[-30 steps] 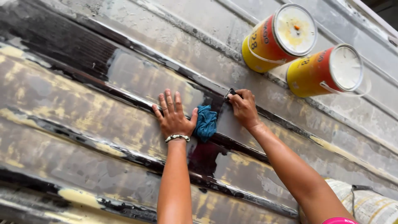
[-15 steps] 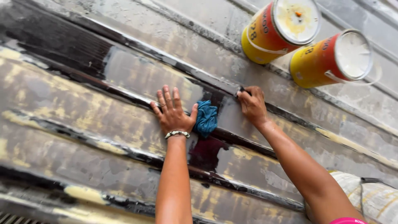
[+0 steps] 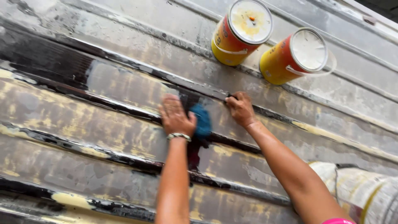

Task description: Sanding the roof of a vehicle using a sanding block and water.

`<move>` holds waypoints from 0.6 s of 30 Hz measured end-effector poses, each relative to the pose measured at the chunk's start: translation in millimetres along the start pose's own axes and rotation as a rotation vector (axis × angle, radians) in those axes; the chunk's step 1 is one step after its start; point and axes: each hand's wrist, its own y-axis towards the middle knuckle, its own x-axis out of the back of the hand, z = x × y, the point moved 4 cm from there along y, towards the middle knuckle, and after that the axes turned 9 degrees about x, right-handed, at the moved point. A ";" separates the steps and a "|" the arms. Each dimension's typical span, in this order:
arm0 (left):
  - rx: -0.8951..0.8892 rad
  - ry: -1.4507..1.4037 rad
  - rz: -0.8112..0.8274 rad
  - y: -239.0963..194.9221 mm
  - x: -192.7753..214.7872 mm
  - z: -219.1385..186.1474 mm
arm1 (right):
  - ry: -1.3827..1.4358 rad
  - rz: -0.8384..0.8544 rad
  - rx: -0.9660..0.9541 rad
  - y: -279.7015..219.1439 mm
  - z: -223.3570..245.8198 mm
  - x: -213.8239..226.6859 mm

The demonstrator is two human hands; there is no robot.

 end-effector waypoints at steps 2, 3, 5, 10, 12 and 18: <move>-0.040 -0.148 -0.019 -0.2 7.5 -5.0 | 0.050 -0.025 0.046 40.7 12.6 -30.4; -0.082 -0.307 -0.030 -6.4 10.0 -12.0 | 0.091 -0.041 0.086 53.1 18.4 -43.2; -0.069 -0.302 -0.019 -26.4 10.8 1.1 | 0.143 -0.032 0.072 46.0 44.1 -46.4; -0.086 -0.343 -0.081 -7.2 18.3 -9.7 | 0.160 -0.057 0.016 7.5 1.0 5.9; -0.076 -0.354 -0.051 -11.5 20.0 -7.8 | 0.012 0.006 -0.039 -12.6 -11.2 5.8; -0.085 -0.355 -0.046 -11.5 17.6 -10.4 | 0.091 0.004 0.123 65.4 18.9 -51.9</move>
